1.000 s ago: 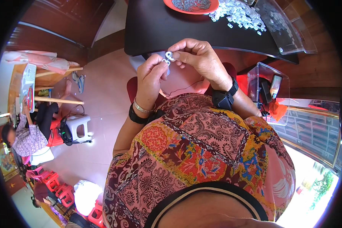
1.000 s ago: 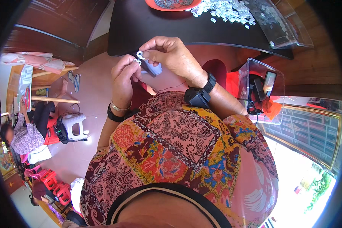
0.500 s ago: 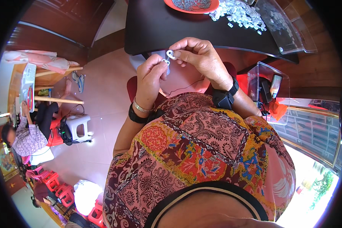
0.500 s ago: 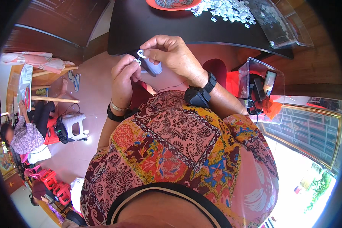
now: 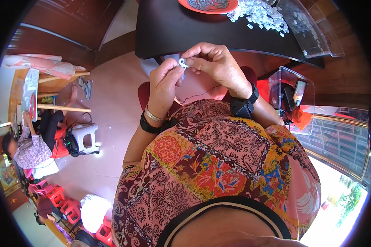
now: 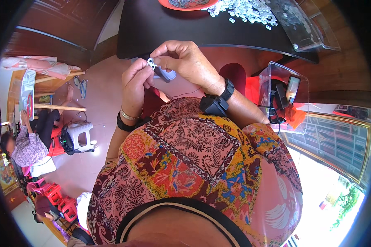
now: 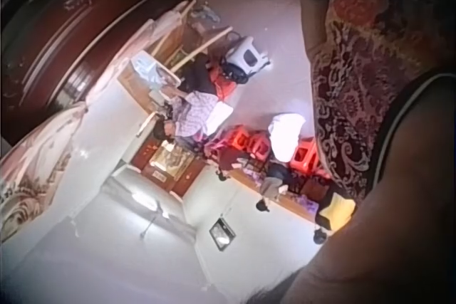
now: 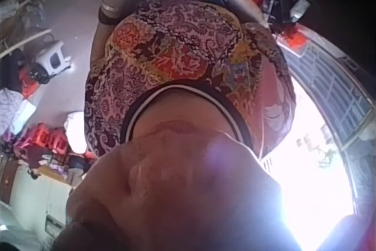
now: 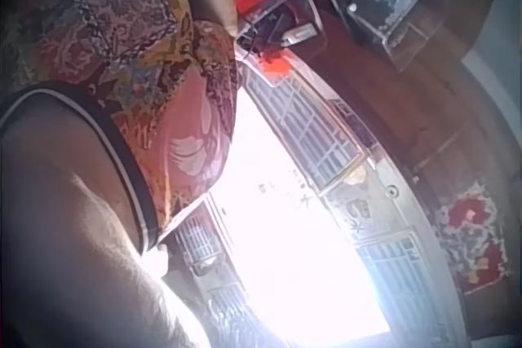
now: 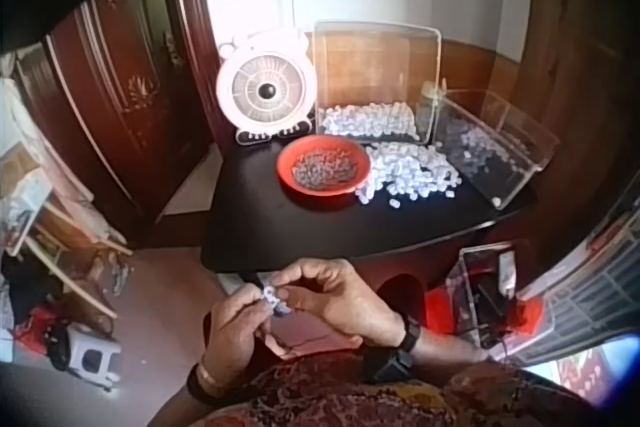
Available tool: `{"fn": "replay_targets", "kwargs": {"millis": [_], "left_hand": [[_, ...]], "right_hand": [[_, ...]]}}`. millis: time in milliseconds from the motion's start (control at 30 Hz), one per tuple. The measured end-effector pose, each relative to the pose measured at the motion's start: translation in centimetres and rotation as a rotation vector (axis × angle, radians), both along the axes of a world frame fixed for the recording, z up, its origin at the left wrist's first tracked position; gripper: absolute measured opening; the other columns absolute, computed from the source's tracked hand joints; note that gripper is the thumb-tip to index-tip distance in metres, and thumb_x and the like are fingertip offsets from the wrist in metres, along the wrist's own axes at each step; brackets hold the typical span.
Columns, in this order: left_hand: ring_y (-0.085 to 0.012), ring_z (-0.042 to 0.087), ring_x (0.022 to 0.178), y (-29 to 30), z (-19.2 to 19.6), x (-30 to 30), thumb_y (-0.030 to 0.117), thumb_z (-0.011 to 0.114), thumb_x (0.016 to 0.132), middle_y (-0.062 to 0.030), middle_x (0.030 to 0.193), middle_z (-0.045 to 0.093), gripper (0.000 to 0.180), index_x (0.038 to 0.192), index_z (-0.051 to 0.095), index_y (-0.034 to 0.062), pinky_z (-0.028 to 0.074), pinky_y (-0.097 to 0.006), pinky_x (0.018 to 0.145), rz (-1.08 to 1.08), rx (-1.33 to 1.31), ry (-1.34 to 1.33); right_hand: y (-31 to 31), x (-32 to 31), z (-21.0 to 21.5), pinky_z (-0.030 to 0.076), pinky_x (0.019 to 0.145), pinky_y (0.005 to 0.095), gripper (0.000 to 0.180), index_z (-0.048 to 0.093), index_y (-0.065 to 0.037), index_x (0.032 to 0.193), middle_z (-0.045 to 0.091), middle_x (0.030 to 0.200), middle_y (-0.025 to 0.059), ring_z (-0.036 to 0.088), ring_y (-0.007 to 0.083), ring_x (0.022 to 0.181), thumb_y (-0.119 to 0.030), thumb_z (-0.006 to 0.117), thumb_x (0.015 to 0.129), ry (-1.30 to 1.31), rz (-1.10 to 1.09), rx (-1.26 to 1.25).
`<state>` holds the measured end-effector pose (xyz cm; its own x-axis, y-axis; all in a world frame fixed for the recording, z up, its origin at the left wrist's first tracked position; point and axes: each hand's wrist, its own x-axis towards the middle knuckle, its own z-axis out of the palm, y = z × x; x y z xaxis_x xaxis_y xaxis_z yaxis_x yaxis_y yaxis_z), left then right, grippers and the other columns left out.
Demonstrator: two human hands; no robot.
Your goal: Assembling small plastic components by manually inserting metal pins.
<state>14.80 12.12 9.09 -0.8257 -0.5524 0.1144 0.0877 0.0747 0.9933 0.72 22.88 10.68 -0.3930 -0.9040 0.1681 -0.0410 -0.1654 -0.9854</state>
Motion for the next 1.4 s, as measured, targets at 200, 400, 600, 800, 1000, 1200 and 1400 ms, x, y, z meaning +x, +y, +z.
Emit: {"fn": "replay_targets", "kwargs": {"millis": [200, 400, 600, 800, 1000, 1200, 1400], "left_hand": [[-0.0058, 0.044, 0.059, 0.0, -0.5, -0.2, 0.015, 0.048, 0.090, 0.0010, 0.066, 0.052, 0.019, 0.075, 0.054, 0.0045, 0.034, -0.021, 0.055, 0.006, -0.004, 0.050], [-0.0060, 0.044, 0.058, -0.1, -0.4, -0.4, 0.015, 0.046, 0.090, 0.0008, 0.066, 0.051, 0.019, 0.076, 0.054, 0.0040, 0.035, -0.021, 0.055, -0.013, 0.063, 0.040], [-0.0066, 0.047, 0.059, -0.3, -0.6, -0.5, 0.016, 0.046, 0.091, -0.0001, 0.067, 0.054, 0.019, 0.082, 0.057, 0.0024, 0.037, -0.021, 0.055, -0.038, 0.139, 0.022], [-0.0075, 0.052, 0.056, 0.0, -1.0, -1.3, 0.015, 0.047, 0.090, -0.0025, 0.066, 0.058, 0.021, 0.088, 0.062, 0.0003, 0.038, -0.020, 0.052, 0.043, 0.259, 0.060], [-0.0073, 0.051, 0.056, -0.1, -1.4, -1.1, 0.017, 0.048, 0.090, -0.0026, 0.067, 0.058, 0.022, 0.087, 0.062, 0.0011, 0.037, -0.020, 0.051, -0.007, 0.293, 0.081], [-0.0073, 0.050, 0.054, 0.1, -2.0, -1.6, 0.018, 0.048, 0.090, -0.0020, 0.065, 0.057, 0.022, 0.085, 0.061, 0.0020, 0.036, -0.020, 0.049, 0.053, 0.296, 0.058], [-0.0079, 0.051, 0.054, 0.3, -2.1, -2.0, 0.019, 0.045, 0.091, -0.0024, 0.065, 0.058, 0.025, 0.086, 0.061, 0.0003, 0.037, -0.020, 0.049, 0.058, 0.302, 0.062]], "right_hand": [[-0.2, 0.1, -0.4, 0.049, 0.071, 0.0219, 0.012, 0.067, 0.000, 0.097, 0.067, 0.084, 0.0019, 0.058, 0.0051, 0.078, -0.007, 0.064, 0.087, 0.083, -0.010, 0.003], [-0.3, 0.2, -0.6, 0.049, 0.072, 0.0221, 0.012, 0.067, 0.001, 0.097, 0.067, 0.083, 0.0020, 0.058, 0.0052, 0.078, -0.007, 0.064, 0.088, 0.111, -0.031, -0.048], [-0.3, 0.4, -0.4, 0.052, 0.066, 0.0238, 0.014, 0.066, 0.000, 0.098, 0.067, 0.083, 0.0036, 0.062, 0.0072, 0.075, -0.004, 0.067, 0.084, 0.123, -0.032, -0.094], [-0.7, 0.4, -0.9, 0.055, 0.062, 0.0273, 0.025, 0.066, -0.002, 0.096, 0.065, 0.083, 0.0095, 0.067, 0.0172, 0.071, -0.001, 0.073, 0.072, 0.629, -0.191, -0.152], [-0.4, 0.6, -0.7, 0.055, 0.062, 0.0292, 0.022, 0.066, -0.002, 0.093, 0.065, 0.083, 0.0098, 0.067, 0.0191, 0.070, -0.002, 0.071, 0.072, 0.663, -0.195, -0.181], [-0.6, 0.6, -0.7, 0.055, 0.063, 0.0314, 0.023, 0.066, -0.002, 0.093, 0.064, 0.083, 0.0109, 0.066, 0.0229, 0.070, -0.004, 0.071, 0.071, 0.741, -0.200, -0.145], [-0.7, 0.5, -1.5, 0.053, 0.067, 0.0359, 0.029, 0.065, -0.003, 0.098, 0.063, 0.083, 0.0114, 0.064, 0.0290, 0.074, -0.011, 0.071, 0.071, 0.923, -0.250, -0.119]]}}
